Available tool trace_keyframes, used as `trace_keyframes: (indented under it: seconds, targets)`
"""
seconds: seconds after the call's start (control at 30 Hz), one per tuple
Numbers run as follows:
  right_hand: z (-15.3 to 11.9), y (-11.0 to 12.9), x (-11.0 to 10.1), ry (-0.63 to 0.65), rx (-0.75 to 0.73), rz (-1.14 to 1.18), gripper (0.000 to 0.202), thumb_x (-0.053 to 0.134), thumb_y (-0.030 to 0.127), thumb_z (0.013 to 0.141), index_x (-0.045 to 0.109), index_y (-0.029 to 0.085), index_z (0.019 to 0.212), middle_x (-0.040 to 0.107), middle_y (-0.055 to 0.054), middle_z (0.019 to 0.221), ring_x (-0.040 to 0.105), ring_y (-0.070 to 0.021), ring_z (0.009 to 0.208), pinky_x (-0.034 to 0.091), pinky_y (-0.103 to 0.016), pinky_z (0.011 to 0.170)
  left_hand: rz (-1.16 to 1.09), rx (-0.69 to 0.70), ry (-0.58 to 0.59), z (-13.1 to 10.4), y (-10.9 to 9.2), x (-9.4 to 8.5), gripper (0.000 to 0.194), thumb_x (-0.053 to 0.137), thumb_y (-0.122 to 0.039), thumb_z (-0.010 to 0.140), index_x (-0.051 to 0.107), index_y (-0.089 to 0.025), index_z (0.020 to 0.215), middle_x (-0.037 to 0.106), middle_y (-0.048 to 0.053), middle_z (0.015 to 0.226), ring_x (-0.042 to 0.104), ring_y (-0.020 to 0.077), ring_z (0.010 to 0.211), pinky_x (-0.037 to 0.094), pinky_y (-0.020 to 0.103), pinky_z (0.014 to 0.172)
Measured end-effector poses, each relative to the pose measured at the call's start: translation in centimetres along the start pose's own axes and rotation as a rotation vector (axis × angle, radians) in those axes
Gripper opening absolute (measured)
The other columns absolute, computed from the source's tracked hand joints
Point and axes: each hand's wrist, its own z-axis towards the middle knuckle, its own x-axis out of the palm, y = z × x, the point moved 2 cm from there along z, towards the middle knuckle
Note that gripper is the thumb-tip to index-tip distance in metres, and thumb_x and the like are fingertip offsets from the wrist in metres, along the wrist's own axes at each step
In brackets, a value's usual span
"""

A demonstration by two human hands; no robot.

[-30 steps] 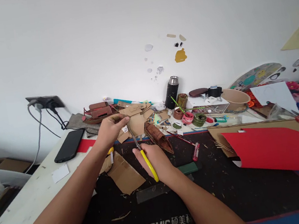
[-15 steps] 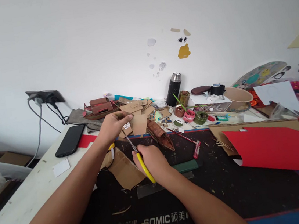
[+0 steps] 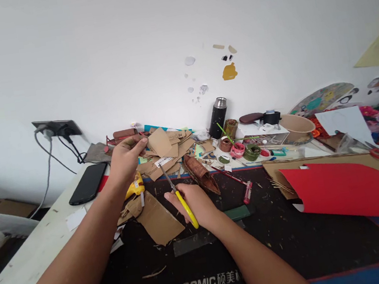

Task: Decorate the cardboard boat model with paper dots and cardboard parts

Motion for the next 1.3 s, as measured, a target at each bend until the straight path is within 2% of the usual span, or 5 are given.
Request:
trace_keyframes:
  seconds: [0.27,0.67,0.8,1.0,1.3]
  targets:
    - [1.1,-1.0,0.7,0.101,0.083,0.185,0.054,0.065,0.074,0.098,0.060,0.021,0.086,0.057,0.007,0.052,0.060,-0.0124,0.041,0.038,-0.019,0.043,-0.039,0.021,0.044,0.0,-1.1,-0.6,0.034,0.078,-0.053,0.075,0.064,-0.022,0.072,0.057,-0.001,0.065,0.051,0.0158,0.062,0.041,0.029,0.063]
    - [0.4,3.9,-0.2,0.116,-0.037,-0.597,0.039,0.079,0.053,0.092,0.079,0.022,0.117,0.083,-0.012,0.108,0.077,-0.0296,0.098,0.049,-0.031,0.075,0.027,0.039,0.204,-1.0,-2.2,0.1,0.038,0.080,-0.058,0.075,0.071,-0.021,0.078,0.070,0.003,0.077,0.060,0.0197,0.070,0.047,0.030,0.066]
    - [-0.4,5.4,-0.4,0.164,-0.117,-0.662,0.030,0.077,0.047,0.096,0.082,0.023,0.113,0.084,-0.011,0.107,0.078,-0.0307,0.101,0.050,-0.033,0.079,0.079,0.054,0.255,-1.0,-2.0,0.2,0.037,0.077,-0.059,0.077,0.073,-0.022,0.081,0.072,0.004,0.079,0.061,0.0207,0.072,0.047,0.030,0.066]
    - [-1.2,3.9,-2.4,0.056,-0.044,-0.098,0.023,0.062,0.038,0.106,0.077,0.021,0.098,0.076,0.000,0.073,0.065,-0.0136,0.053,0.046,-0.024,0.058,0.187,0.068,0.367,-1.1,-1.8,0.3,0.034,0.076,-0.056,0.078,0.075,-0.022,0.076,0.071,0.003,0.074,0.061,0.0212,0.071,0.046,0.031,0.067]
    - [-1.3,0.7,-6.5,-0.093,0.003,0.458,0.056,0.060,0.076,0.093,0.058,0.021,0.102,0.065,0.005,0.065,0.050,-0.0090,0.036,0.028,-0.020,0.036,0.289,0.091,0.535,-2.6,-1.7,2.3,0.036,0.073,-0.060,0.081,0.079,-0.025,0.077,0.077,0.004,0.079,0.068,0.0255,0.077,0.051,0.035,0.076]
